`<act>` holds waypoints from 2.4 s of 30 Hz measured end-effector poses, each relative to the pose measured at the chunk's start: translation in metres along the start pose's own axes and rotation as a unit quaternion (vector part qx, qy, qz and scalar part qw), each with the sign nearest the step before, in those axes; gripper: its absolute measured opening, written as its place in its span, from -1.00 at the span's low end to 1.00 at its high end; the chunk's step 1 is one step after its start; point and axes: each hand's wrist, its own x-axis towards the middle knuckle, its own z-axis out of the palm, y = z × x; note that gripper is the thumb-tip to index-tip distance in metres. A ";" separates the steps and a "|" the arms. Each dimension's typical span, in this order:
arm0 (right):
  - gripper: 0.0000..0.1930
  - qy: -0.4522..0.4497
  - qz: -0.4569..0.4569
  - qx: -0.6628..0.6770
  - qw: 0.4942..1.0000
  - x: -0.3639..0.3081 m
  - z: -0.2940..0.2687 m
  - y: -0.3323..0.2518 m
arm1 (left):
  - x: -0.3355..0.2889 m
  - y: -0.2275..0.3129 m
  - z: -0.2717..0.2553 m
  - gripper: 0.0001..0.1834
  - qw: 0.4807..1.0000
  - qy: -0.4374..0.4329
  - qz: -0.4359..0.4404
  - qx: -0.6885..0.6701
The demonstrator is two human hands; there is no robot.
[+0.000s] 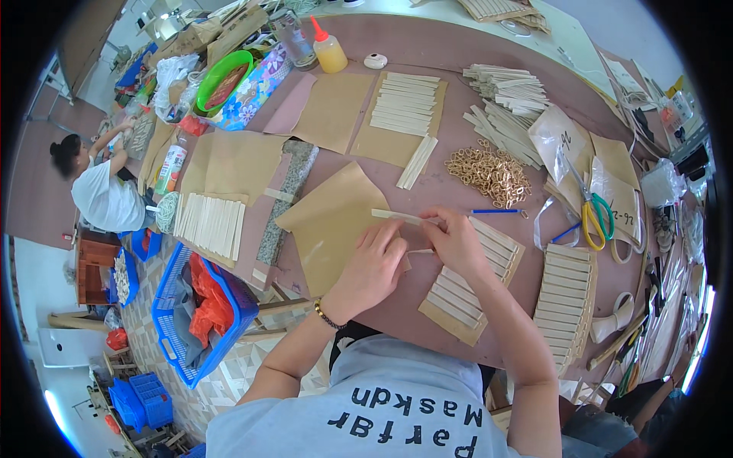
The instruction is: The person assembles small craft components by hand, placing thin wooden sticks onto a cardboard base and securing them with small metal rings. The person uses a blue pen to mark the cardboard and handles the materials one by one in a repetitive sequence.
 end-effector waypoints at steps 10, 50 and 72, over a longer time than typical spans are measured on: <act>-0.67 0.138 -0.187 -0.245 0.941 -0.017 -0.011 -0.002 | 0.004 -0.018 0.009 -0.78 0.998 -0.010 -0.016 -0.057; -0.90 0.026 0.015 0.408 0.912 -0.103 -0.018 0.016 | 0.038 0.035 0.002 -0.83 0.817 -0.042 -0.152 -0.555; -0.87 0.078 0.038 0.354 0.931 -0.123 -0.032 0.024 | 0.148 0.008 0.100 -0.89 0.996 0.028 0.038 -0.074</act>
